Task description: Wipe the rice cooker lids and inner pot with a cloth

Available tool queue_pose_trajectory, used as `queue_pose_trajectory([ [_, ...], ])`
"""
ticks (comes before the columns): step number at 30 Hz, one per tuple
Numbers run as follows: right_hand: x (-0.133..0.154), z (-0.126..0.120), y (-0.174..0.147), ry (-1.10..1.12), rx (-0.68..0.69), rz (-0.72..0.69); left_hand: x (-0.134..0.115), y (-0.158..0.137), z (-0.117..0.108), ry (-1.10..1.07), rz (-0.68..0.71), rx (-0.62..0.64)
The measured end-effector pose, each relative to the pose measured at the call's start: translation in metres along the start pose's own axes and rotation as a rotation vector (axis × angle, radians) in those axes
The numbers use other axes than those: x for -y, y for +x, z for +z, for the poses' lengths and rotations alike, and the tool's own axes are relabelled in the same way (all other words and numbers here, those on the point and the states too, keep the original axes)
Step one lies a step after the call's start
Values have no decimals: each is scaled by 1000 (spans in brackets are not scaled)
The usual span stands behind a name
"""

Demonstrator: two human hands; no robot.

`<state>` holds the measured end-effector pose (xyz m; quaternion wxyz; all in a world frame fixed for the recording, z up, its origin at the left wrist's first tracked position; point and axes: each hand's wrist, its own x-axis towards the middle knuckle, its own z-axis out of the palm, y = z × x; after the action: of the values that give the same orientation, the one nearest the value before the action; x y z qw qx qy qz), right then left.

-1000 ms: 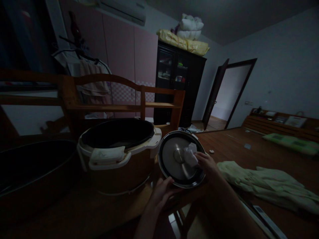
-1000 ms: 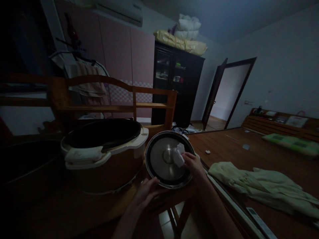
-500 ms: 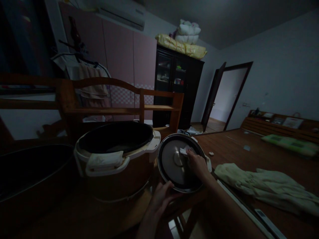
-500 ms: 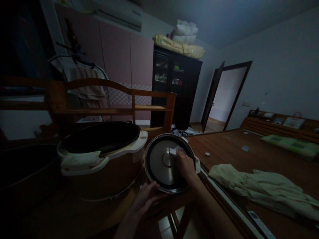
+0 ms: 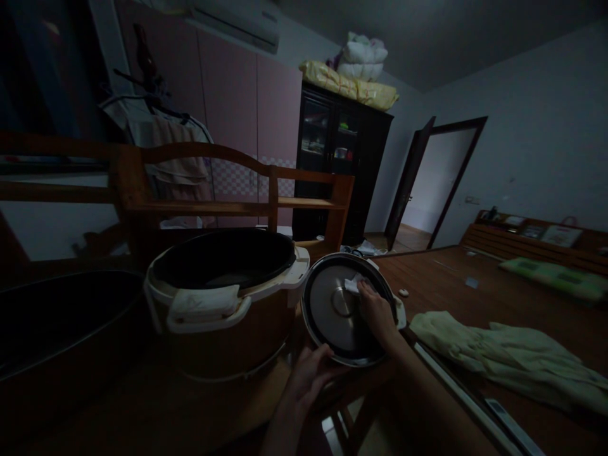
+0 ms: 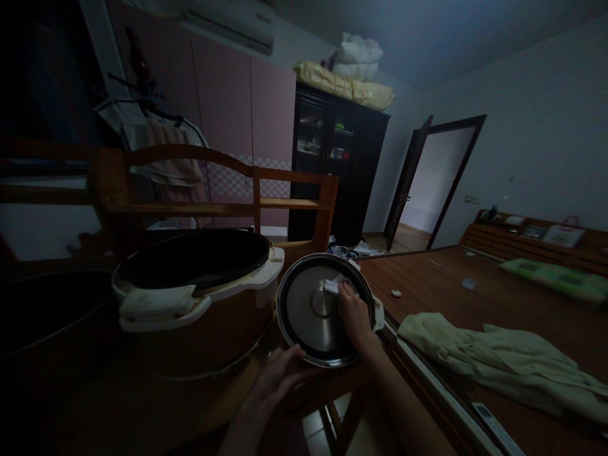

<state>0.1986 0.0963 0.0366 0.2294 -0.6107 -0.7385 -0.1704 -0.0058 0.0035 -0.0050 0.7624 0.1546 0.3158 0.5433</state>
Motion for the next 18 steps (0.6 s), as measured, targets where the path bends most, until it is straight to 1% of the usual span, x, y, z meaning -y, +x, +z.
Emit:
queue_pose_trajectory([
  [3, 1, 1, 3, 15, -2, -18, -1, 0, 0, 30, 15, 71],
  [9, 11, -1, 12, 71, -11, -74, 0, 1, 0, 37, 8, -10],
  [12, 17, -1, 17, 138, -16, -120, 1, 2, -1, 29, 4, 0],
  [18, 31, 1, 28, 199, 0, -193, 4, 6, -3, 45, 29, -2],
])
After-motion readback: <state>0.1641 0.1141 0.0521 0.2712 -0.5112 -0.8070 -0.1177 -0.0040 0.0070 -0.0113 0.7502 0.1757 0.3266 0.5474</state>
